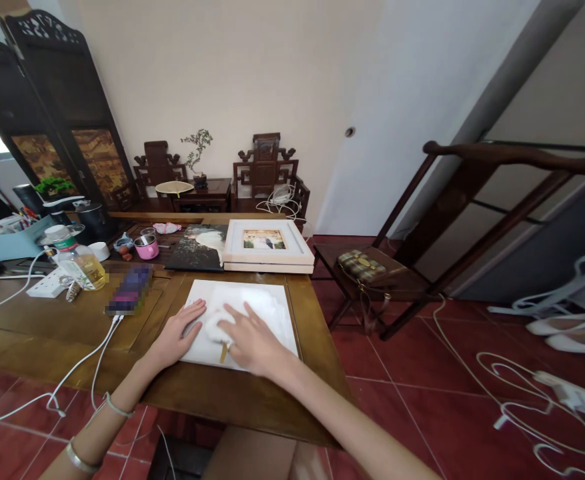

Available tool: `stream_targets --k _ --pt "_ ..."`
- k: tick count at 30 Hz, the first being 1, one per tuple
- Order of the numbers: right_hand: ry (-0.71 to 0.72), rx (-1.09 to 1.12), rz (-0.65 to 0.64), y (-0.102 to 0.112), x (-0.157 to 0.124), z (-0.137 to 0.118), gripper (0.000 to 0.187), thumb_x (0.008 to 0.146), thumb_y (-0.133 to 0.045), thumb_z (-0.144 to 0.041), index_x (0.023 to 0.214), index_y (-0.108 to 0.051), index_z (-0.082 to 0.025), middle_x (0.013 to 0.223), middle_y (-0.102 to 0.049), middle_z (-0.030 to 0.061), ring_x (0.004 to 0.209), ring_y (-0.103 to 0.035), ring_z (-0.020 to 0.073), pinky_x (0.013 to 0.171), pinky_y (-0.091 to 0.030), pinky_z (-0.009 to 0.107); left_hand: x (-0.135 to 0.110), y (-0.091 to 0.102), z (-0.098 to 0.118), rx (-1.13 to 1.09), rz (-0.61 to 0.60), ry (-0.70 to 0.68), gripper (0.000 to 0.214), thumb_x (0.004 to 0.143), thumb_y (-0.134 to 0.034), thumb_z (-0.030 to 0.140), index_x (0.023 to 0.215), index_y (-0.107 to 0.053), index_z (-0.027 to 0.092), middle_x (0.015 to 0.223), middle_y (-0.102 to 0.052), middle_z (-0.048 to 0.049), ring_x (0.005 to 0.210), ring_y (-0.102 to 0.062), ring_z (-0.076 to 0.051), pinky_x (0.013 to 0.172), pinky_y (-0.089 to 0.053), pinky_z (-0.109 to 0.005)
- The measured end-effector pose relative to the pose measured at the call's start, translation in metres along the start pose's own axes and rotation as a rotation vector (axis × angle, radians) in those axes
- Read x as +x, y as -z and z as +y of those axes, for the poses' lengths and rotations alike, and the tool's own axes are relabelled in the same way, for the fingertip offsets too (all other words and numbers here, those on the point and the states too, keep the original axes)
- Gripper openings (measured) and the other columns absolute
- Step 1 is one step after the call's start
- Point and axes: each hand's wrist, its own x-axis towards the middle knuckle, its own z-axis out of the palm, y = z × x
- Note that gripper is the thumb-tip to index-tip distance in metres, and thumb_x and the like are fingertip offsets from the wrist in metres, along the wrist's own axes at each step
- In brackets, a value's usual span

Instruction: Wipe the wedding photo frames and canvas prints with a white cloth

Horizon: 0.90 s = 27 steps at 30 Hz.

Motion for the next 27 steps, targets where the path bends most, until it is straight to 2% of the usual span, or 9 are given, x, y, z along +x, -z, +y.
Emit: stream_targets --k 3,7,11,14,16,19,21,23,27 --pt "-0.125 -0.093 0.07 0.003 0.037 0.02 0.042 0.073 -0.043 -0.007 0.113 -0.055 -0.013 0.13 -0.051 0.0166 0.135 -0.025 0.0232 0.109 -0.015 0.049 0.0 0.001 0.002 -0.033 0.02 0.012 0.038 0.088 -0.043 0.026 0.124 -0.053 0.018 0.132 -0.052 -0.0101 0.127 -0.043 -0.023 0.109 -0.029 -0.049" --pt "-0.208 -0.131 0.15 -0.009 0.063 0.007 0.042 0.076 -0.044 -0.011 0.117 -0.054 -0.01 0.14 -0.038 0.0202 0.136 -0.017 0.034 0.105 -0.008 0.061 0.001 0.008 0.007 -0.134 0.046 0.042 0.043 0.092 -0.037 0.031 0.13 -0.046 0.017 0.138 -0.046 -0.0092 0.13 -0.039 -0.021 0.111 -0.028 -0.042" --pt "-0.02 -0.101 0.095 -0.021 0.045 -0.026 0.043 0.074 -0.048 -0.014 0.117 -0.055 -0.013 0.143 -0.035 0.0169 0.137 -0.013 0.0317 0.107 -0.003 0.059 0.0 0.012 0.01 -0.216 0.099 0.071 0.049 0.094 -0.026 0.035 0.138 -0.035 0.014 0.145 -0.035 -0.0091 0.135 -0.031 -0.018 0.113 -0.024 -0.039" --pt "0.163 -0.018 -0.02 -0.018 0.014 -0.044 0.039 0.072 -0.051 -0.016 0.11 -0.059 -0.018 0.144 -0.035 0.0122 0.138 -0.012 0.0272 0.109 -0.002 0.054 -0.001 0.012 0.011 -0.239 0.126 0.069 0.051 0.095 -0.021 0.037 0.138 -0.035 0.014 0.146 -0.032 -0.0082 0.136 -0.028 -0.018 0.114 -0.022 -0.039" --pt "0.226 0.046 -0.092 -0.011 -0.006 -0.046 0.036 0.071 -0.051 -0.017 0.106 -0.059 -0.02 0.143 -0.039 0.0092 0.138 -0.015 0.0234 0.111 -0.003 0.05 0.0 0.011 0.011 -0.224 0.122 0.068 0.051 0.095 -0.021 0.038 0.137 -0.036 0.015 0.145 -0.034 -0.008 0.135 -0.029 -0.018 0.114 -0.022 -0.039" --pt "0.16 0.09 -0.09 0.001 -0.02 -0.034 0.037 0.069 -0.048 -0.012 0.104 -0.058 -0.021 0.134 -0.05 0.0079 0.135 -0.024 0.0183 0.112 -0.007 0.044 0.001 0.008 0.011 -0.173 0.081 0.073 0.048 0.095 -0.024 0.036 0.134 -0.042 0.014 0.142 -0.04 -0.0096 0.133 -0.034 -0.019 0.113 -0.025 -0.041" --pt "0.077 0.071 -0.04 0.007 -0.015 -0.017 0.037 0.07 -0.046 -0.01 0.104 -0.057 -0.02 0.129 -0.054 0.0091 0.132 -0.031 0.0184 0.112 -0.012 0.042 0.001 0.006 0.01 -0.134 0.047 0.082 0.047 0.094 -0.026 0.035 0.13 -0.047 0.013 0.138 -0.045 -0.0108 0.131 -0.037 -0.02 0.112 -0.027 -0.043" --pt "-0.001 0.042 0.023 0.01 0.002 0.003 0.034 0.075 -0.043 -0.011 0.105 -0.057 -0.019 0.127 -0.055 0.01 0.127 -0.039 0.0208 0.11 -0.015 0.043 0.001 0.004 0.009 -0.108 0.025 0.089 0.045 0.094 -0.028 0.034 0.127 -0.05 0.013 0.135 -0.049 -0.0105 0.129 -0.04 -0.021 0.111 -0.028 -0.045" --pt "-0.12 0.052 0.126 0.007 0.054 0.029 0.028 0.089 -0.033 -0.021 0.103 -0.057 -0.02 0.118 -0.061 0.0078 0.11 -0.054 0.0226 0.107 -0.019 0.045 0.002 0.002 0.007 -0.085 0.033 0.07 0.041 0.093 -0.032 0.032 0.125 -0.053 0.017 0.131 -0.053 -0.0088 0.127 -0.044 -0.022 0.109 -0.03 -0.047"
